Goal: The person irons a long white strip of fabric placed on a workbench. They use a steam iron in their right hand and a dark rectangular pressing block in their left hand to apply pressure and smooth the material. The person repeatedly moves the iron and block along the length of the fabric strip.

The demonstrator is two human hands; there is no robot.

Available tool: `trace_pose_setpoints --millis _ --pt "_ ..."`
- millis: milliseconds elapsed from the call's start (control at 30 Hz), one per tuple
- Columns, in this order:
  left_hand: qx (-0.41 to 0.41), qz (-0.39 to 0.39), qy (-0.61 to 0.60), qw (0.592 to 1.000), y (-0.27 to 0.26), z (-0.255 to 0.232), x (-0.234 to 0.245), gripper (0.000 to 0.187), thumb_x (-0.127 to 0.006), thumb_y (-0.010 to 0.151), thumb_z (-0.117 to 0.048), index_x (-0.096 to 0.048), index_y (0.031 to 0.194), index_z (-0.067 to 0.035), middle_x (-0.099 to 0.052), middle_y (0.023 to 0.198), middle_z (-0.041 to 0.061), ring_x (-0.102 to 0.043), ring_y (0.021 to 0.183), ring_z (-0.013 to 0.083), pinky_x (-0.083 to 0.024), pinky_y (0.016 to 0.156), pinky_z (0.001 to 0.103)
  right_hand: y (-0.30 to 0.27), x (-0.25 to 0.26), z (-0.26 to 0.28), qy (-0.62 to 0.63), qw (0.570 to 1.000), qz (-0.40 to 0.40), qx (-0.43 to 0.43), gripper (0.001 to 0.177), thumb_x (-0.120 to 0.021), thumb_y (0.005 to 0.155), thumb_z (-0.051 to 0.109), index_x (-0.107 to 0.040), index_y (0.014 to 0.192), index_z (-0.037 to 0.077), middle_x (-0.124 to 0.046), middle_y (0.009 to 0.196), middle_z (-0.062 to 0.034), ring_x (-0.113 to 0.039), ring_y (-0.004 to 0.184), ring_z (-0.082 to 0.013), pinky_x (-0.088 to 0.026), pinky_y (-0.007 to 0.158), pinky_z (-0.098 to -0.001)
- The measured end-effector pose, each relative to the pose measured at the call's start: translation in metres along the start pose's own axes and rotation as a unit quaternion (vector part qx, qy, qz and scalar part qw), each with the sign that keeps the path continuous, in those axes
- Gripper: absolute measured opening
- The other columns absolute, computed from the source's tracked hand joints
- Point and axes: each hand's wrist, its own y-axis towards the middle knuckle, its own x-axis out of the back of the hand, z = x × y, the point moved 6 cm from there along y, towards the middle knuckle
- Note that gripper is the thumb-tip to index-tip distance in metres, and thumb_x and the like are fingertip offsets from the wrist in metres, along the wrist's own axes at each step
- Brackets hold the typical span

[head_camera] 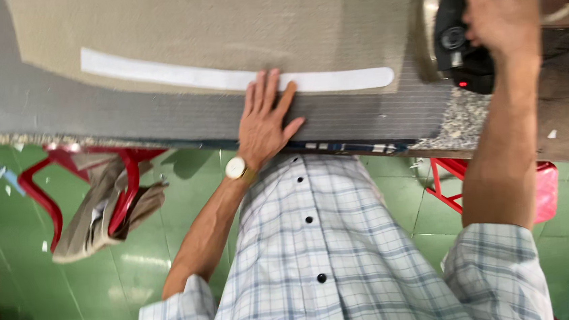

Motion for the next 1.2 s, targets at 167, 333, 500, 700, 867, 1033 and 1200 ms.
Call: trace_pose_setpoints --millis 167,333,500,700,867,1033,1200 --pt "0.001 -0.013 -0.001 1.000 -0.009 0.003 -0.008 0.069 -0.045 0.108 -0.061 -0.043 0.160 -0.016 -0.023 0.168 0.020 -0.020 0.156 0.0418 -0.021 0.129 0.056 -0.010 0.007 0.020 0.001 1.000 -0.008 -0.010 0.051 -0.058 0.122 0.060 -0.057 0.098 0.015 -0.062 0.069 -0.0015 -0.057 0.046 -0.0112 -0.042 0.037 -0.0275" --pt "0.004 -0.014 0.030 0.999 -0.012 0.003 -0.014 0.069 -0.039 0.111 -0.061 -0.031 0.165 -0.019 -0.017 0.170 0.018 -0.017 0.159 0.0410 -0.024 0.131 0.055 -0.016 0.008 0.035 0.012 0.999 0.006 -0.039 0.058 -0.057 0.115 0.068 -0.055 0.096 0.014 -0.059 0.066 -0.0012 -0.056 0.046 -0.0112 -0.044 0.037 -0.0277" --pt "0.007 -0.009 0.031 0.999 -0.013 0.005 -0.016 0.069 -0.040 0.111 -0.060 -0.029 0.165 -0.019 -0.017 0.170 0.019 -0.018 0.158 0.0426 -0.023 0.131 0.056 -0.017 0.007 0.037 0.022 0.999 0.015 -0.039 0.058 -0.057 0.114 0.069 -0.053 0.095 0.014 -0.056 0.066 -0.0014 -0.054 0.046 -0.0116 -0.044 0.038 -0.0274" --pt "0.011 -0.010 0.030 0.999 -0.013 0.004 -0.015 0.068 -0.043 0.111 -0.059 -0.035 0.163 -0.018 -0.018 0.169 0.019 -0.018 0.158 0.0417 -0.024 0.130 0.056 -0.013 0.005 0.031 0.012 1.000 0.013 -0.003 0.056 -0.055 0.118 0.066 -0.056 0.101 0.013 -0.059 0.068 -0.0013 -0.054 0.045 -0.0105 -0.044 0.037 -0.0274" --pt "0.014 -0.009 0.041 0.999 -0.014 0.004 -0.016 0.068 -0.042 0.111 -0.060 -0.032 0.164 -0.019 -0.017 0.170 0.019 -0.018 0.158 0.0413 -0.023 0.131 0.055 -0.016 0.006 0.034 0.011 1.000 0.016 -0.005 0.058 -0.056 0.120 0.067 -0.055 0.098 0.013 -0.059 0.069 -0.0014 -0.055 0.047 -0.0106 -0.045 0.040 -0.0267" --pt "0.018 -0.001 0.029 0.999 -0.013 0.005 -0.016 0.068 -0.042 0.110 -0.060 -0.034 0.164 -0.018 -0.018 0.169 0.019 -0.018 0.158 0.0419 -0.022 0.131 0.055 -0.015 0.005 0.032 0.014 1.000 0.015 0.000 0.057 -0.055 0.120 0.066 -0.057 0.102 0.012 -0.059 0.068 -0.0017 -0.054 0.047 -0.0107 -0.045 0.040 -0.0275" --pt "0.014 -0.012 0.015 1.000 -0.012 0.003 -0.013 0.066 -0.044 0.110 -0.058 -0.039 0.162 -0.017 -0.019 0.169 0.020 -0.019 0.157 0.0420 -0.022 0.130 0.056 -0.014 0.007 0.031 -0.003 1.000 0.005 -0.014 0.056 -0.057 0.118 0.066 -0.056 0.097 0.014 -0.062 0.068 -0.0007 -0.057 0.046 -0.0111 -0.045 0.038 -0.0276"
